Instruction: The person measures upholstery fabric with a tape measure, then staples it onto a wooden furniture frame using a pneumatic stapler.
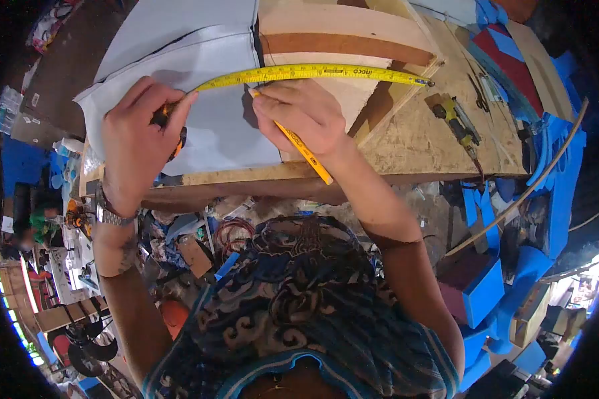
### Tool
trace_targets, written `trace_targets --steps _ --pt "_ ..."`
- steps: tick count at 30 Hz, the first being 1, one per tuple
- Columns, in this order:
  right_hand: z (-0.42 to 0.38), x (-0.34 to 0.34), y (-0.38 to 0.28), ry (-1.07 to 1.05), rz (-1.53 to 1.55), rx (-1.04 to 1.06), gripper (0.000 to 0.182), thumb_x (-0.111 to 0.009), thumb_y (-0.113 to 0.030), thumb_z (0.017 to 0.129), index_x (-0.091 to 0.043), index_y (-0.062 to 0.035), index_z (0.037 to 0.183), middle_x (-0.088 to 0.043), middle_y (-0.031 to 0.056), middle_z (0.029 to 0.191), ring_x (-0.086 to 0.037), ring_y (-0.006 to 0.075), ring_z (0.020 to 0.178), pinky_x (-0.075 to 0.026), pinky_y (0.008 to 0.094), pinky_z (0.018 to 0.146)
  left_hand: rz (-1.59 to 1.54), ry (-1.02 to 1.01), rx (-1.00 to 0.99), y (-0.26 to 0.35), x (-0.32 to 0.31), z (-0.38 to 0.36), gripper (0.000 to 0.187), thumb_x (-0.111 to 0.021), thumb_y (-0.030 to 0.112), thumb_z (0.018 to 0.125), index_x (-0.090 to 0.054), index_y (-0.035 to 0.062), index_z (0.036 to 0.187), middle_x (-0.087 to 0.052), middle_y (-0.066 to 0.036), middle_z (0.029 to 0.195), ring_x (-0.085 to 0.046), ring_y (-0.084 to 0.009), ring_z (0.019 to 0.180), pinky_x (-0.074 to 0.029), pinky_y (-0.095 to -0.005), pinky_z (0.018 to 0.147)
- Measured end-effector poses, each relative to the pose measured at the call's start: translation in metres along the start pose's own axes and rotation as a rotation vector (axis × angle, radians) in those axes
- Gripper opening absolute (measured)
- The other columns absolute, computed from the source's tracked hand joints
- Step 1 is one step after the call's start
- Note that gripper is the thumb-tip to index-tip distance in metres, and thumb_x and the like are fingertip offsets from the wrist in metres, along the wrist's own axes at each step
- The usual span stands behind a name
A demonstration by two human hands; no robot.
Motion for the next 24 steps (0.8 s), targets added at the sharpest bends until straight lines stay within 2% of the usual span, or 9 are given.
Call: trace_targets --steps 6,9,12,16,19,20,22,24 --pt "-0.001 -0.001 0.002 -0.016 -0.046 0.003 0.021 -0.069 0.006 0.062 -0.062 -0.0027 0.081 -0.065 0.0115 0.080 -0.064 0.0247 0.070 -0.052 0.0293 0.061 -0.007 -0.015 -0.003 0.000 0.001 0.002 0.018 -0.068 0.020 0.077 -0.056 0.0085 0.069 -0.055 -0.003 0.068 -0.056 -0.0227 0.050 -0.043 -0.0324 0.044" --pt "0.001 -0.001 -0.001 -0.054 -0.046 -0.014 0.021 -0.068 0.007 0.067 -0.061 0.0007 0.085 -0.065 0.0151 0.080 -0.065 0.0254 0.073 -0.052 0.0303 0.066 -0.030 -0.011 -0.006 -0.002 0.000 0.002 0.018 -0.068 0.020 0.077 -0.056 0.0086 0.069 -0.055 -0.003 0.068 -0.056 -0.0225 0.051 -0.043 -0.0326 0.045" --pt "0.001 0.000 -0.002 -0.080 -0.049 -0.027 0.021 -0.068 0.008 0.066 -0.062 0.0005 0.085 -0.066 0.0136 0.079 -0.065 0.0244 0.072 -0.052 0.0291 0.065 -0.044 -0.005 -0.004 -0.001 0.000 0.002 0.018 -0.068 0.019 0.077 -0.056 0.0084 0.069 -0.055 -0.004 0.066 -0.056 -0.0224 0.052 -0.043 -0.0324 0.045" --pt "-0.007 -0.004 0.008 0.028 -0.072 0.042 0.022 -0.070 0.003 0.063 -0.065 -0.0054 0.083 -0.065 0.0054 0.076 -0.063 0.0199 0.066 -0.051 0.0265 0.059 -0.011 -0.022 -0.008 -0.002 -0.002 0.001 0.020 -0.068 0.019 0.078 -0.059 0.0020 0.073 -0.056 -0.007 0.064 -0.055 -0.0198 0.053 -0.042 -0.0297 0.050" --pt "-0.006 -0.001 0.005 -0.010 -0.114 0.072 0.020 -0.070 0.000 0.065 -0.065 -0.0065 0.083 -0.065 0.0055 0.076 -0.063 0.0197 0.064 -0.051 0.0262 0.058 0.045 -0.014 -0.055 0.003 0.003 -0.001 0.023 -0.067 0.020 0.079 -0.058 0.0000 0.072 -0.057 -0.009 0.062 -0.053 -0.0197 0.052 -0.042 -0.0299 0.050" --pt "-0.006 0.000 0.003 -0.021 -0.136 0.074 0.014 -0.070 -0.001 0.071 -0.066 -0.0046 0.083 -0.066 0.0063 0.077 -0.063 0.0142 0.063 -0.050 0.0227 0.059 0.073 -0.049 -0.039 0.014 0.009 0.001 0.025 -0.066 0.021 0.079 -0.058 -0.0013 0.070 -0.057 -0.010 0.061 -0.052 -0.0205 0.052 -0.042 -0.0307 0.050" --pt "-0.018 -0.009 0.004 0.070 -0.015 -0.135 0.012 -0.068 -0.014 0.077 -0.064 -0.0061 0.086 -0.063 0.0077 0.078 -0.061 0.0184 0.077 -0.048 0.0283 0.071 0.114 -0.032 0.045 0.024 0.007 -0.001 0.025 -0.068 0.017 0.076 -0.057 -0.0028 0.066 -0.055 -0.013 0.058 -0.053 -0.0236 0.050 -0.042 -0.0323 0.050" --pt "-0.013 -0.004 0.002 -0.059 -0.042 -0.249 0.014 -0.066 -0.017 0.079 -0.064 -0.0073 0.089 -0.065 0.0081 0.085 -0.061 0.0239 0.088 -0.047 0.0385 0.082 0.121 -0.017 0.098 0.029 0.008 -0.003 0.025 -0.069 0.016 0.075 -0.058 -0.0035 0.064 -0.055 -0.015 0.057 -0.054 -0.0258 0.050 -0.042 -0.0334 0.050"
Point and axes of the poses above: each hand's wrist, its own z-axis towards the middle knuckle, its own x-axis out of the back of the hand, y = z × x, the point moved 4 cm from there along z, towards the middle knuckle
